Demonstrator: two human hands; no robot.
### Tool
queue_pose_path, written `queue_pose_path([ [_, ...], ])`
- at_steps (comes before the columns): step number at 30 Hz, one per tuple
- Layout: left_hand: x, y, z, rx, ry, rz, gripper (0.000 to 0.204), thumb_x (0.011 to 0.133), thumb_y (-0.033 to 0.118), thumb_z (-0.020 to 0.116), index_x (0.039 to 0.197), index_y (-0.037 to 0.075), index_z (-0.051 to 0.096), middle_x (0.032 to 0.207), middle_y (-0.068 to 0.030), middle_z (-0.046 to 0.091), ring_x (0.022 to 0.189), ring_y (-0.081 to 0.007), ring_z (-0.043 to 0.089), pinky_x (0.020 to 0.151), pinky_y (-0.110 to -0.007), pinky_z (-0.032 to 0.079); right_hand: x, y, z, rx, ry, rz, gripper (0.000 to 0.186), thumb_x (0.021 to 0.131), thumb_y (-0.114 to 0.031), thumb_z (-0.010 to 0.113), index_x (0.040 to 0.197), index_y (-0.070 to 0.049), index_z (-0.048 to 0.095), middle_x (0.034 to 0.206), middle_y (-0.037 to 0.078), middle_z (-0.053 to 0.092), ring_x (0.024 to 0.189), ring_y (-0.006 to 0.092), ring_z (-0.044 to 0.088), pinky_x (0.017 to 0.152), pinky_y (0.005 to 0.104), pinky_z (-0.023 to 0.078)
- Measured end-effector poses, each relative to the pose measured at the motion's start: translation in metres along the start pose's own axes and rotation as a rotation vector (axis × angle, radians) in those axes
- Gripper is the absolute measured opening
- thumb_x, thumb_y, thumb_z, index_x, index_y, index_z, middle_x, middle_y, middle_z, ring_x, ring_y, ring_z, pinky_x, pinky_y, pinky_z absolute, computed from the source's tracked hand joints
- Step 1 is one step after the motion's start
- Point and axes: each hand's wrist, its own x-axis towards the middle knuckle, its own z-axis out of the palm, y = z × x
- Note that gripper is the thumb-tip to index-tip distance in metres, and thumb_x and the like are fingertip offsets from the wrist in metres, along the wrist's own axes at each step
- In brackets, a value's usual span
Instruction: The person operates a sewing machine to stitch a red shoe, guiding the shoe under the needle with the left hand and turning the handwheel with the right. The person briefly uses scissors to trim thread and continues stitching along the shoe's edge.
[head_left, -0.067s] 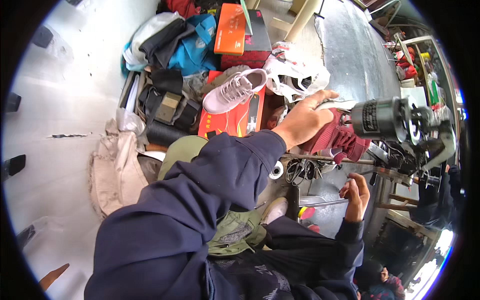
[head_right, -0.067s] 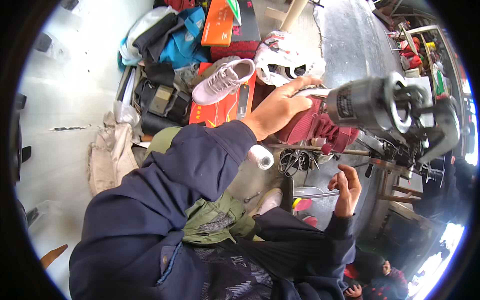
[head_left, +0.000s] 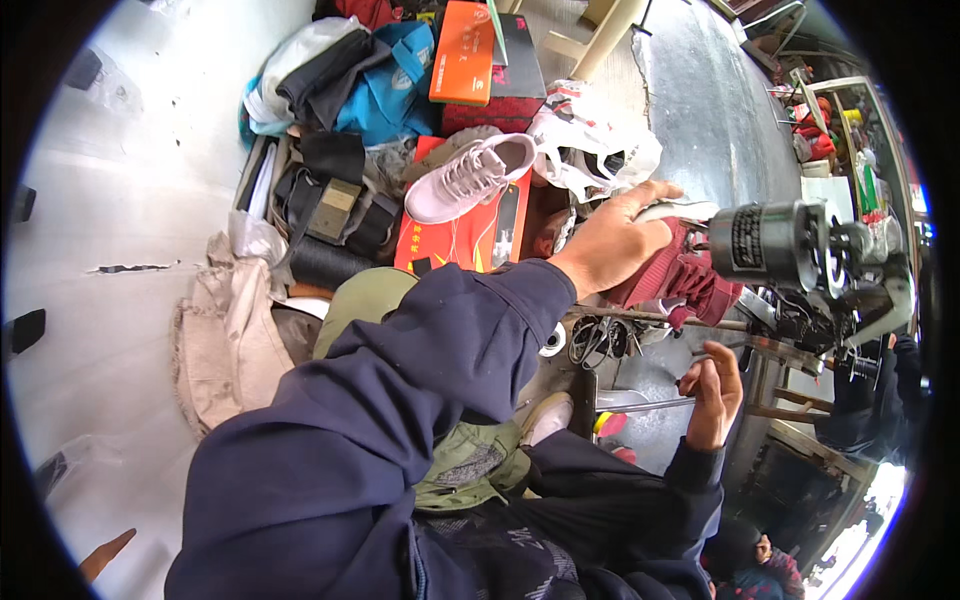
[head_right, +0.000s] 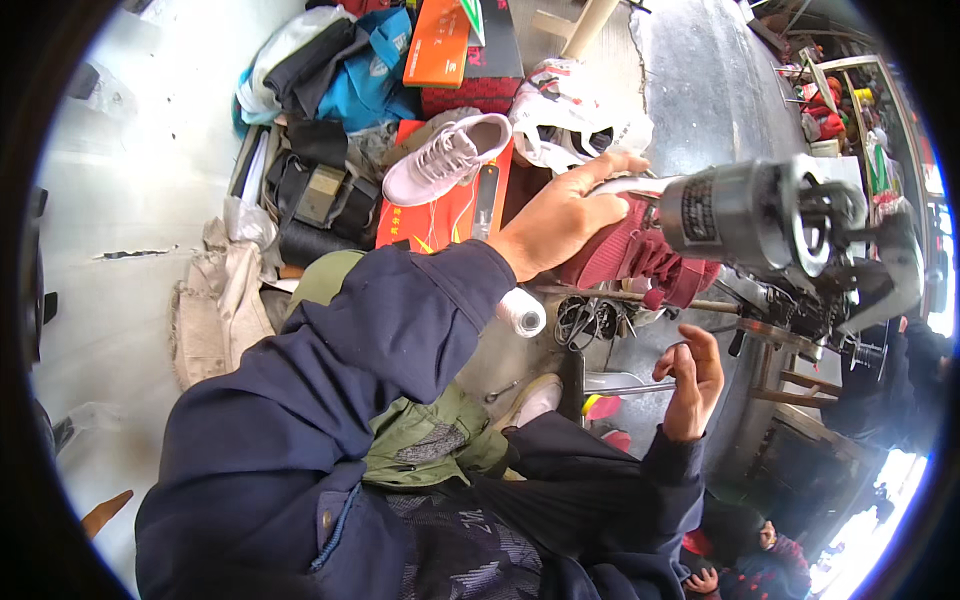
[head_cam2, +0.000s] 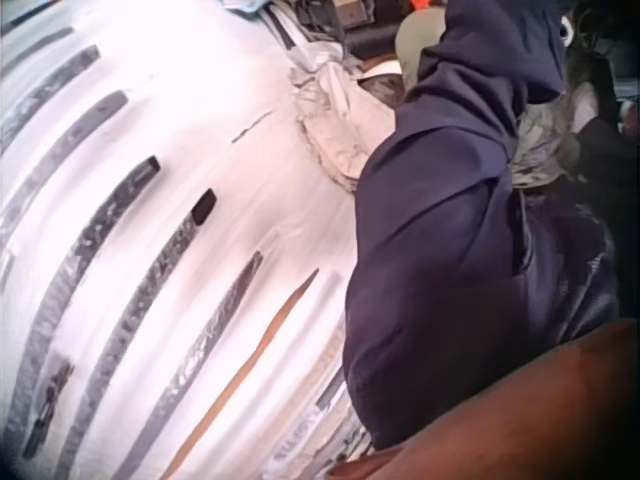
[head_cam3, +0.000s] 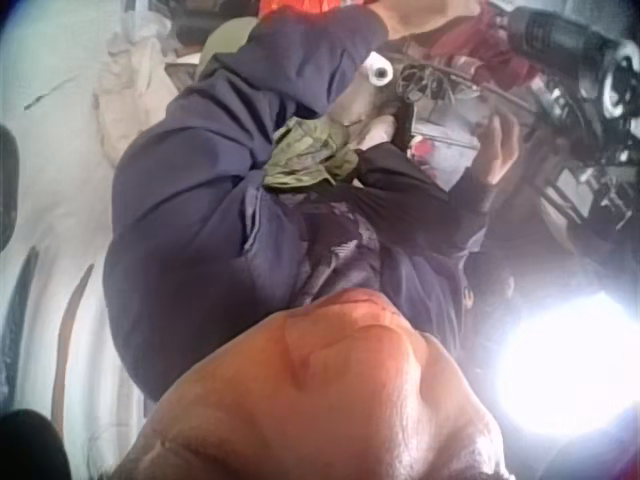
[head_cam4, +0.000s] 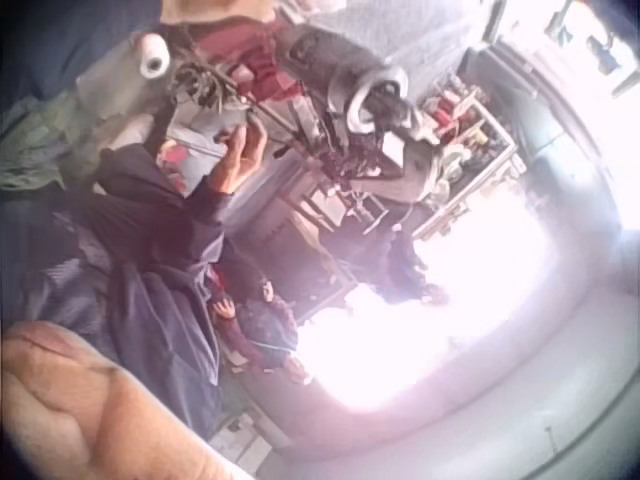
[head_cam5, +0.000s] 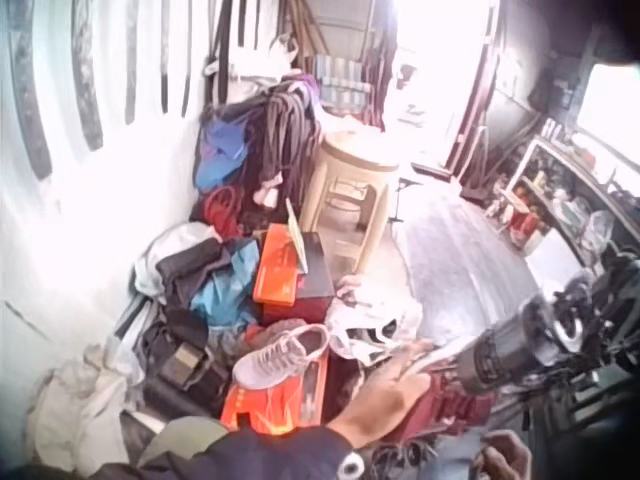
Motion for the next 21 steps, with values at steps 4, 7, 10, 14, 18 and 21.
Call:
queue_pose_path([
  [4, -0.001, 0.0, 0.001, -0.064, 0.019, 0.014, 0.039, 0.089, 0.015, 0.058, 0.125, 0.002, 0.062, 0.108, -0.01, 0.069, 0.096, -0.0143, 0.062, 0.09, -0.026, 0.048, 0.002, -0.069, 0.071, 0.178, -0.028, -0.133, 0.053, 0.1, -0.021, 0.06, 0.144, 0.003, 0.044, 0.078, 0.006, 0.057, 0.063, 0.0105, 0.054, 0.058, 0.0225, 0.044],
  [7, 0.002, 0.003, -0.001, -0.002, 0.04, 0.032, 0.033, 0.088, 0.018, 0.06, 0.117, 0.004, 0.066, 0.102, -0.0135, 0.071, 0.093, -0.0181, 0.066, 0.088, -0.029, 0.05, 0.017, -0.09, 0.101, 0.207, -0.085, -0.174, 0.058, 0.1, -0.02, 0.059, 0.149, 0.002, 0.038, 0.079, 0.007, 0.057, 0.061, 0.0113, 0.054, 0.057, 0.0239, 0.046],
  [10, 0.004, 0.004, -0.005, 0.109, 0.015, 0.002, 0.033, 0.087, 0.012, 0.058, 0.118, 0.0, 0.064, 0.109, -0.0115, 0.068, 0.102, -0.0162, 0.062, 0.096, -0.028, 0.047, 0.028, -0.094, 0.118, 0.262, -0.003, -0.126, 0.054, 0.101, -0.016, 0.056, 0.149, 0.001, 0.037, 0.08, 0.009, 0.057, 0.059, 0.0124, 0.054, 0.056, 0.0265, 0.048],
  [14, 0.005, 0.005, -0.006, 0.1, 0.0, 0.006, 0.032, 0.087, 0.01, 0.059, 0.117, 0.001, 0.064, 0.109, -0.0104, 0.067, 0.103, -0.0156, 0.062, 0.096, -0.029, 0.048, 0.035, -0.099, 0.129, 0.305, 0.07, -0.106, 0.047, 0.101, -0.013, 0.055, 0.145, -0.001, 0.042, 0.079, 0.008, 0.057, 0.059, 0.0124, 0.054, 0.056, 0.0276, 0.048],
  [18, 0.007, 0.008, -0.004, -0.044, -0.014, -0.002, 0.032, 0.084, 0.008, 0.057, 0.116, 0.003, 0.063, 0.095, -0.0095, 0.067, 0.086, -0.0124, 0.06, 0.082, -0.028, 0.05, 0.04, -0.102, 0.13, 0.311, 0.11, -0.12, 0.032, 0.101, -0.011, 0.056, 0.131, -0.001, 0.049, 0.075, 0.007, 0.056, 0.058, 0.0124, 0.053, 0.055, 0.0283, 0.047],
  [21, 0.008, 0.011, -0.003, -0.03, -0.031, -0.052, 0.032, 0.084, 0.008, 0.057, 0.116, 0.003, 0.063, 0.098, -0.0104, 0.067, 0.087, -0.0126, 0.06, 0.082, -0.028, 0.05, 0.038, -0.1, 0.132, 0.299, 0.174, -0.134, 0.022, 0.101, -0.01, 0.055, 0.121, -0.001, 0.051, 0.073, 0.006, 0.055, 0.056, 0.0122, 0.05, 0.054, 0.0278, 0.045],
])
